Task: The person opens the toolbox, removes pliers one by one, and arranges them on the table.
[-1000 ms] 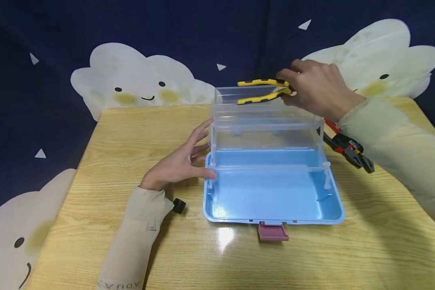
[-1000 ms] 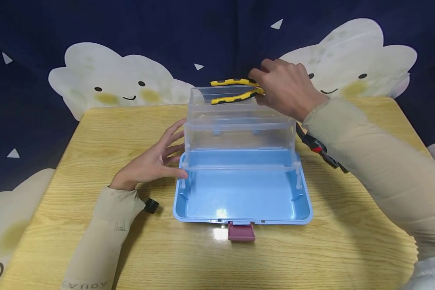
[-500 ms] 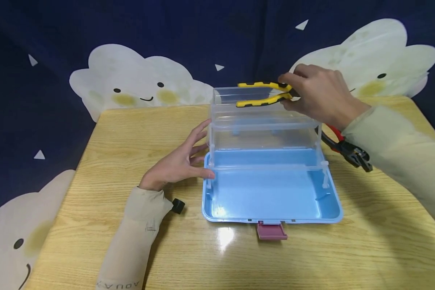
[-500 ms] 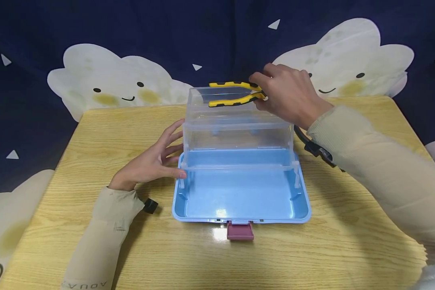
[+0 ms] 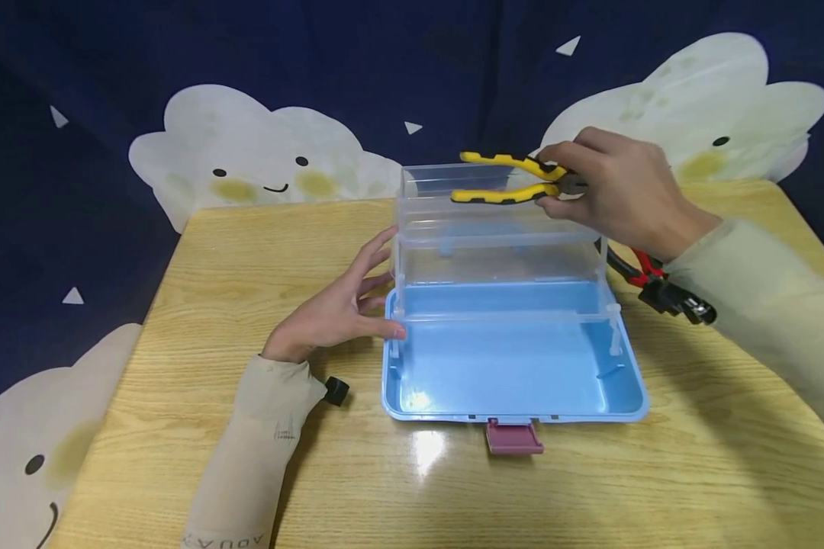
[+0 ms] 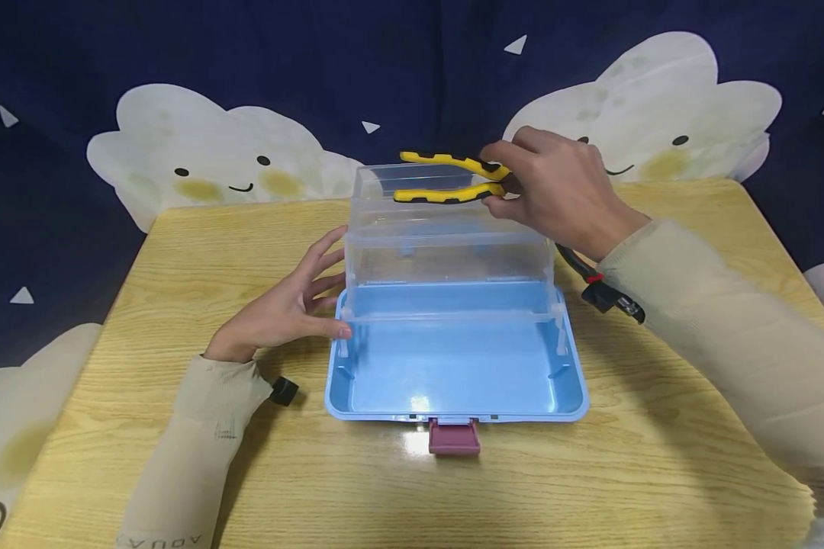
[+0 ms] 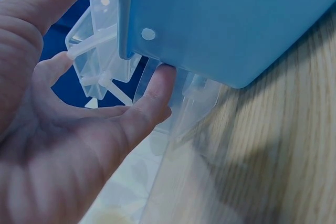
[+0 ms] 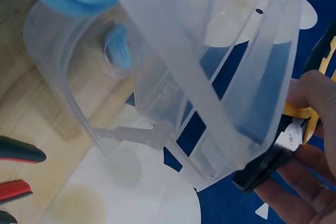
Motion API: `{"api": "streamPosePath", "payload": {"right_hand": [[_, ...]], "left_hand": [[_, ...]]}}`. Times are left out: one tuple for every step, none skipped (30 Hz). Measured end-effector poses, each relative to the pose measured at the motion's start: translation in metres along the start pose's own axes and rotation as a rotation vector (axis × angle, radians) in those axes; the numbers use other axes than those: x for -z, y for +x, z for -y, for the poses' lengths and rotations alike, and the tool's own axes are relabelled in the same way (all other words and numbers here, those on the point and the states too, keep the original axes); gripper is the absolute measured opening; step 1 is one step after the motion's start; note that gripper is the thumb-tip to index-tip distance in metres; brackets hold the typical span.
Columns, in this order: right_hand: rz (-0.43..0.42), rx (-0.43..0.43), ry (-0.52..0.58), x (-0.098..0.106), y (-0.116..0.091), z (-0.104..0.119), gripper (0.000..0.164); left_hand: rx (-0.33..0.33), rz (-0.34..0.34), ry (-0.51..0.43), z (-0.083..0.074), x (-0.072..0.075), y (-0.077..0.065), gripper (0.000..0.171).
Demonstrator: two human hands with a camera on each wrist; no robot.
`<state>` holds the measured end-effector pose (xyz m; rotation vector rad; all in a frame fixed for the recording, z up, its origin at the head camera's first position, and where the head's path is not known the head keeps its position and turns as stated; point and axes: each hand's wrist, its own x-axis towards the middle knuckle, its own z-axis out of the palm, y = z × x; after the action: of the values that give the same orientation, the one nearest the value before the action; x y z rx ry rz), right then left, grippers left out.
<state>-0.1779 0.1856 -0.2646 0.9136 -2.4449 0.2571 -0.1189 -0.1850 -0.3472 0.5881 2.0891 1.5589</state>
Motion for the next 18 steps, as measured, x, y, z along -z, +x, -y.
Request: {"api": "streamPosePath", "payload": {"right_hand": [[-0.01,0.001,0.01,0.001,-0.002,0.0,0.049],[-0.02,0.0,0.02,0.002,-0.004,0.0,0.049],[-0.029,-0.001,0.026,0.002,-0.005,0.0,0.049],[-0.037,-0.001,0.036,0.003,-0.007,0.0,0.05],[-0.045,-0.002,0.043,0.004,-0.009,0.0,0.05],[-0.052,-0.003,0.047,0.005,-0.011,0.0,0.051],[-0.058,-0.008,0.053,0.006,-0.012,0.001,0.051],[-0.063,-0.013,0.06,0.007,-0.014,0.002,0.051],[-0.068,-0.02,0.067,0.008,-0.015,0.003,0.051],[-0.076,-0.025,0.074,0.009,-0.016,0.004,0.052],[-0.081,-0.034,0.08,0.01,-0.018,0.005,0.052],[-0.089,-0.039,0.087,0.011,-0.019,0.005,0.052],[-0.097,-0.043,0.094,0.012,-0.02,0.006,0.053],[-0.104,-0.046,0.099,0.012,-0.022,0.007,0.053],[-0.114,-0.045,0.108,0.013,-0.023,0.008,0.054],[-0.124,-0.043,0.116,0.014,-0.025,0.009,0.054],[-0.132,-0.04,0.123,0.015,-0.026,0.009,0.055],[-0.14,-0.032,0.128,0.016,-0.028,0.009,0.056]], "left_hand": [[0.001,-0.001,0.0,0.0,0.0,0.0,0.123],[0.002,-0.002,0.0,0.0,0.0,0.0,0.123],[0.002,-0.002,0.0,0.0,0.0,0.0,0.123],[0.003,-0.002,-0.001,0.0,0.0,0.0,0.123],[0.004,-0.001,0.0,0.0,0.0,0.0,0.123],[0.006,-0.002,0.002,0.0,-0.001,0.0,0.123],[0.006,-0.003,0.003,0.0,-0.001,0.0,0.123],[0.006,-0.004,0.003,-0.001,-0.001,0.001,0.122],[0.005,-0.005,0.001,-0.001,-0.001,0.0,0.122],[0.004,-0.006,0.001,-0.001,-0.001,0.0,0.122],[0.003,-0.007,0.001,-0.001,-0.002,0.0,0.122],[0.003,-0.008,0.001,-0.002,-0.002,0.0,0.122],[0.004,-0.008,-0.002,-0.002,-0.002,0.0,0.122],[0.005,-0.007,-0.003,-0.002,-0.002,-0.001,0.122],[0.004,-0.008,-0.003,-0.002,-0.002,-0.001,0.122],[0.006,-0.008,-0.002,-0.003,-0.002,-0.001,0.122],[0.007,-0.008,-0.002,-0.003,-0.002,-0.001,0.122],[0.007,-0.009,-0.003,-0.003,-0.002,-0.001,0.122]]}}
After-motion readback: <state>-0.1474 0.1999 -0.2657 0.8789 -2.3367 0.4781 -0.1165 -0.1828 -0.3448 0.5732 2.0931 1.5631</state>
